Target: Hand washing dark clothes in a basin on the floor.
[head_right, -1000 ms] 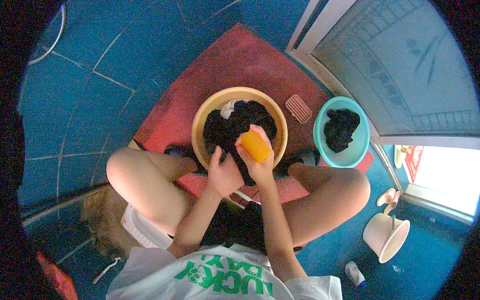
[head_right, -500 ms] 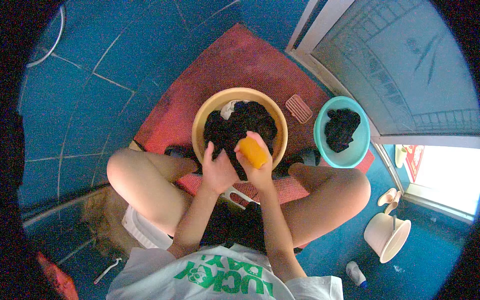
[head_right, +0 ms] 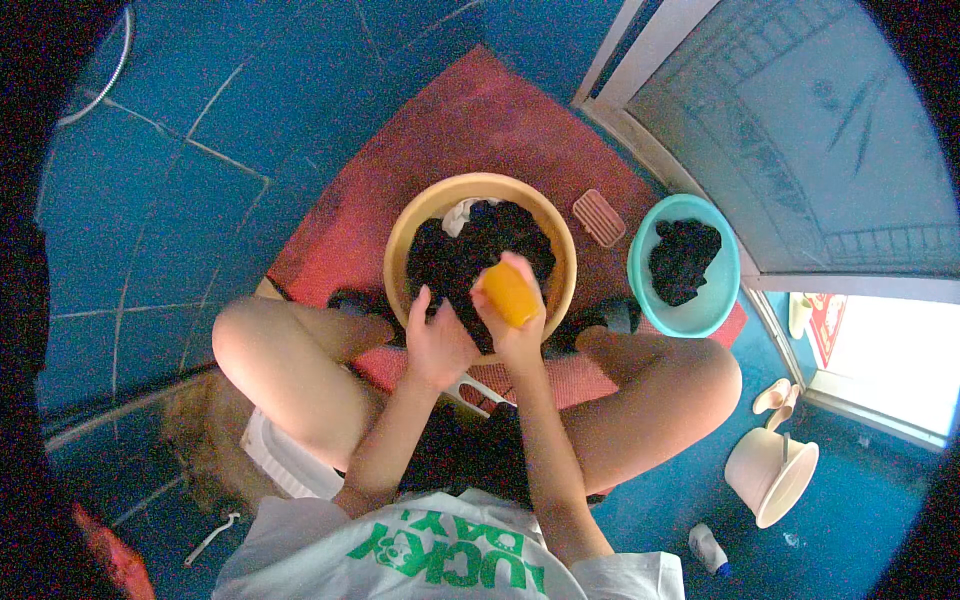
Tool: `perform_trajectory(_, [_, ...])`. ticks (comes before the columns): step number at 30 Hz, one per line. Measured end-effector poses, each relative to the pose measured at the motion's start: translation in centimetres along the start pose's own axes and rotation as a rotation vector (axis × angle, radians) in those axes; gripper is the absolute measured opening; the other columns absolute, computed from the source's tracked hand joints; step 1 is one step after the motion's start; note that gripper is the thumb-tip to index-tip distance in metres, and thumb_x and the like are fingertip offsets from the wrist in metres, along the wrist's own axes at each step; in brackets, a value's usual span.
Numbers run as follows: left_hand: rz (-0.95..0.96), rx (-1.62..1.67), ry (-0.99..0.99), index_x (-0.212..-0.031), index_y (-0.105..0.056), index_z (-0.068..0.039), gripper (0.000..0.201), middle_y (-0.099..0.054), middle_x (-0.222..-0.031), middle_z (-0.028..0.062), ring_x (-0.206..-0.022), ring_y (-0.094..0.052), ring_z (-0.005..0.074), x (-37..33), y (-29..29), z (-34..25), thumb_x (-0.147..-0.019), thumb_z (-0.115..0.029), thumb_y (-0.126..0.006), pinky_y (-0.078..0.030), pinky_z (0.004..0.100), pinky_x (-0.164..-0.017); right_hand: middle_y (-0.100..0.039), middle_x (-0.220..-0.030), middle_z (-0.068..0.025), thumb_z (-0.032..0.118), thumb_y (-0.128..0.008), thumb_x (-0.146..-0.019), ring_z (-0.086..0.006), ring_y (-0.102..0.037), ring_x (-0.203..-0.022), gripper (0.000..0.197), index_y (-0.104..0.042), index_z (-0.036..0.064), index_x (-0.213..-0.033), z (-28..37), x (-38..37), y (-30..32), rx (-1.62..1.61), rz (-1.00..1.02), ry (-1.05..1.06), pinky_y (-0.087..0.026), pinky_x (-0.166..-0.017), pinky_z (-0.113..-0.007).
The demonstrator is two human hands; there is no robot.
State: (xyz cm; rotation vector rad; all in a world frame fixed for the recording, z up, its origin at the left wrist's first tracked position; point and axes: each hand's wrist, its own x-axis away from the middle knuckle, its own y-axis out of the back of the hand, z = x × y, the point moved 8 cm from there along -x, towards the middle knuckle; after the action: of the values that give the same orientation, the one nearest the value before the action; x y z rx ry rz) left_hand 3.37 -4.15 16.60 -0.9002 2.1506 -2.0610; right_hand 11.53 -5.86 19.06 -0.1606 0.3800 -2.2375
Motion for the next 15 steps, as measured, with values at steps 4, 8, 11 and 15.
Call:
perform_trajectory(4, [-0.013,0.078,0.024,-0.128,-0.031,-0.011,0.066,-0.039,-0.128,0.0062,-0.118,-0.036,0.024,0.0,0.1,1.0,-0.08,-0.055,-0.038,-0.023,0.0411,-0.1,-0.056,-0.087,-0.0074,-0.009,-0.058,-0.071,-0.0137,-0.054,-0.08,0.053,-0.037,0.0005,-0.119,-0.4,-0.3,0.2,-0.005,0.04,0.031,-0.044,-0.073,-0.025])
perform_trajectory(8, [-0.012,0.138,0.062,-0.124,-0.035,-0.01,0.065,-0.045,-0.121,0.0061,-0.113,-0.041,0.0232,0.3,1.3,-0.1,-0.079,-0.057,-0.039,-0.028,0.0398,-0.097,-0.055,-0.087,-0.006,-0.008,-0.057,-0.072,-0.0122,-0.053,-0.08,0.053,-0.039,0.0017,-0.121,-0.3,2.3,-1.6,-0.035,0.211,-0.083,-0.043,-0.074,-0.024])
perform_trajectory(11, [-0.082,0.23,0.032,-0.124,-0.035,-0.009,0.066,-0.045,-0.122,0.0067,-0.113,-0.041,0.0228,-0.2,1.4,1.3,-0.08,-0.058,-0.038,-0.028,0.0385,-0.097,-0.055,-0.087,-0.0055,-0.006,-0.057,-0.074,-0.0106,-0.053,-0.079,0.05,-0.04,0.0022,-0.12,-0.1,0.4,-1.6,0.106,0.182,0.026,-0.043,-0.074,-0.022])
perform_trajectory(15, [-0.064,0.156,0.065,-0.124,-0.036,-0.009,0.065,-0.044,-0.123,0.0067,-0.115,-0.039,0.0234,-0.3,1.1,1.2,-0.08,-0.057,-0.036,-0.025,0.042,-0.098,-0.054,-0.087,-0.0078,-0.01,-0.057,-0.072,-0.0141,-0.053,-0.08,0.056,-0.035,0.0026,-0.122,0.0,-1.0,-0.8,0.265,0.093,0.109,-0.043,-0.074,-0.025])
